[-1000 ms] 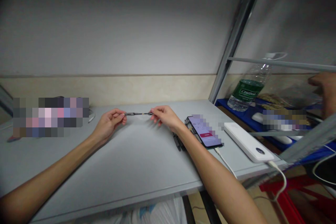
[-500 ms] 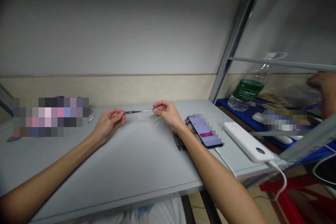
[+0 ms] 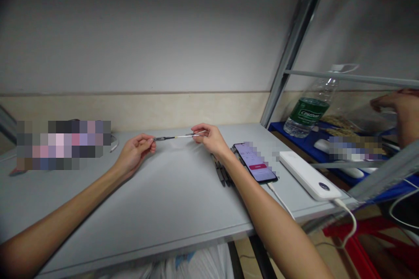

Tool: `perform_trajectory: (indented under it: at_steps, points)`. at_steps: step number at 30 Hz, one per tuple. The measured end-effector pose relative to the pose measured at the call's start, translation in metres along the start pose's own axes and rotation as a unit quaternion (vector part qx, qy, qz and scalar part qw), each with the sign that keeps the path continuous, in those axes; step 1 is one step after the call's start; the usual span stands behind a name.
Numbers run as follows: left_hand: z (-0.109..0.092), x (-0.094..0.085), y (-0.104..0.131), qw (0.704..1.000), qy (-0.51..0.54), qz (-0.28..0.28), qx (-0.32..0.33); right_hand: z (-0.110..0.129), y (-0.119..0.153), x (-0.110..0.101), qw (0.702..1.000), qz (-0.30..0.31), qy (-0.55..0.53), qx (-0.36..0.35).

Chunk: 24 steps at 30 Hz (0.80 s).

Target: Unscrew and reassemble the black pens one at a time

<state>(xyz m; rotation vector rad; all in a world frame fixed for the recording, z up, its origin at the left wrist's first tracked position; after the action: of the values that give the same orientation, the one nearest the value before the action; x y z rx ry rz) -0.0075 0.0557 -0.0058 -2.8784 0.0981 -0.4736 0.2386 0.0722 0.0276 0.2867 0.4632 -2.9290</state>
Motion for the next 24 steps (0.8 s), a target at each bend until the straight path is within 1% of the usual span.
perform_trajectory:
  at_steps: [7,11,13,16,18,19,21,24]
  points:
    - [-0.002,-0.005,-0.002,0.999,0.019,-0.037,-0.001,0.001,-0.003,-0.009,0.996,-0.031,-0.085,0.02]
    - [-0.004,-0.007,-0.002,0.998,0.042,-0.055,0.009,0.004,-0.005,-0.015,0.982,-0.067,-0.173,0.04]
    - [-0.004,-0.007,-0.002,0.997,0.05,-0.059,0.011,0.005,-0.007,-0.02,0.964,-0.097,-0.244,0.043]
    - [-0.004,-0.007,-0.002,0.996,0.055,-0.064,0.014,0.005,-0.011,-0.029,0.915,-0.157,-0.369,0.046]
    - [-0.004,-0.008,-0.003,0.996,0.056,-0.066,0.013,0.004,-0.013,-0.031,0.887,-0.171,-0.424,0.061]
    - [-0.003,-0.008,-0.003,0.996,0.056,-0.065,0.012,0.003,-0.013,-0.031,0.881,-0.167,-0.437,0.071]
    - [-0.002,-0.009,-0.004,0.996,0.057,-0.062,0.008,0.003,-0.013,-0.027,0.883,-0.144,-0.438,0.084]
    - [-0.001,-0.009,-0.004,0.996,0.058,-0.06,0.007,0.003,-0.01,-0.02,0.91,-0.109,-0.393,0.076]
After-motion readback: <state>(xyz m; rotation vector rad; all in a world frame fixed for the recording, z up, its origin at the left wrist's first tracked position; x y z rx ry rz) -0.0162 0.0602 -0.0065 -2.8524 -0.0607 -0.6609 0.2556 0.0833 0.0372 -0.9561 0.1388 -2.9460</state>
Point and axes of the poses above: each hand's wrist, its own y-axis away from the middle knuckle, its own x-axis out of the palm, z = x × y, the point moved 4 cm from there along -y, towards the middle knuckle, and after that the axes turned 7 degrees about y, right-handed, at the moved point
